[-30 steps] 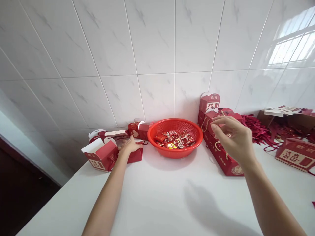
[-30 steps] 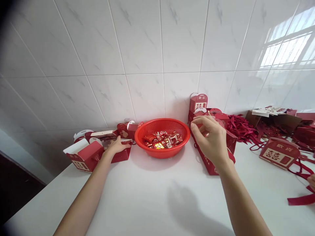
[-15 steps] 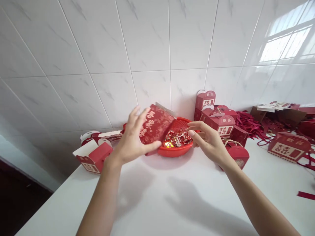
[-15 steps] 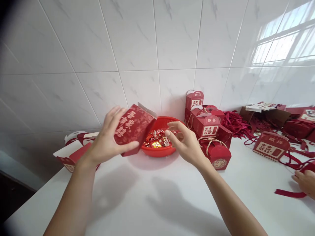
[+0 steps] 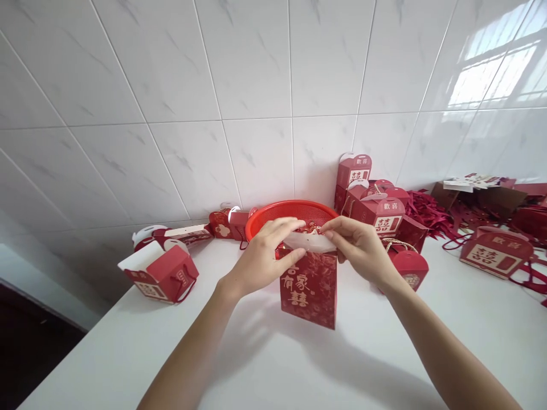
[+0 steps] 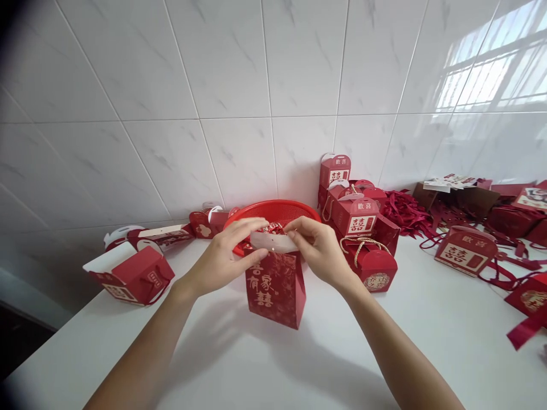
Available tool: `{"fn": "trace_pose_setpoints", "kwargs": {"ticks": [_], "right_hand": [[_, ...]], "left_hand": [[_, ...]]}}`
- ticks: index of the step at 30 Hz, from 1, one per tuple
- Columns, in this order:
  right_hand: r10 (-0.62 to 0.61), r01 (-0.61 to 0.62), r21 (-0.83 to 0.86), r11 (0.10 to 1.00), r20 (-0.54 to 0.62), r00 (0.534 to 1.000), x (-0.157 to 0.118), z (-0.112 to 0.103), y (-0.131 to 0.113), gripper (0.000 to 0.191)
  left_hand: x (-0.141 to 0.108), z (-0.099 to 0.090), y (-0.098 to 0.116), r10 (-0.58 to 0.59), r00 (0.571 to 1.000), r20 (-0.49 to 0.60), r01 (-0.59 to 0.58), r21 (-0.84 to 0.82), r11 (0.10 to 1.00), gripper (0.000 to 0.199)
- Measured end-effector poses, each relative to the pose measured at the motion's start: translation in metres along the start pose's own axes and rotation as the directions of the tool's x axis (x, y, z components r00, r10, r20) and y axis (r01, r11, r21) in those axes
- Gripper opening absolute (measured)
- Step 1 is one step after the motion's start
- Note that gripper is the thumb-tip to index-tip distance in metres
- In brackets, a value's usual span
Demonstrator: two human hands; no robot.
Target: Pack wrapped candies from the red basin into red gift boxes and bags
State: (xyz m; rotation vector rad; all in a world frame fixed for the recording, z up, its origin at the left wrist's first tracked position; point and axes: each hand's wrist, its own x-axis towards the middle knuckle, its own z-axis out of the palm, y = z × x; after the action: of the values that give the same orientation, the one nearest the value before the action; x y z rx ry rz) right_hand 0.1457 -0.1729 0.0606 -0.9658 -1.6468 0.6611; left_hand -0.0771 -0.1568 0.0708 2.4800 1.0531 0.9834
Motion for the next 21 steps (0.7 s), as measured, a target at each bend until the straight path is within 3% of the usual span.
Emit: {"fn": "trace_pose_setpoints", "kwargs": {"ticks": [4, 12, 16, 21], "right_hand": [[-0.06, 0.07, -0.092, 0.993, 0.11, 0.992, 0.0, 0.008, 0.009, 0.02], [-0.11, 0.132, -0.151, 0.98, 0.144, 0.983, 0.003, 0.009, 0.019, 0.017], [-0.114, 0.16, -0.229, 0.96, 0.204, 0.972, 0.003, 0.009, 0.022, 0.014], [-0.104, 0.206, -0.321, 0.924, 0.308, 0.946, 0.002, 0.008, 0.023, 0.014]], "left_hand": [[0.003, 0.005, -0.005, -0.04, 0.999, 0.03, 0.044, -0.114, 0.993, 0.045], [0.003, 0.001, -0.003, -0.034, 0.999, 0.032, 0.039, -0.151, 0.988, 0.023], [0.005, 0.004, -0.013, -0.07, 0.98, 0.187, 0.1, -0.156, 0.983, 0.025], [0.008, 0.003, -0.03, -0.182, 0.897, 0.404, 0.26, -0.148, 0.954, 0.032]]}}
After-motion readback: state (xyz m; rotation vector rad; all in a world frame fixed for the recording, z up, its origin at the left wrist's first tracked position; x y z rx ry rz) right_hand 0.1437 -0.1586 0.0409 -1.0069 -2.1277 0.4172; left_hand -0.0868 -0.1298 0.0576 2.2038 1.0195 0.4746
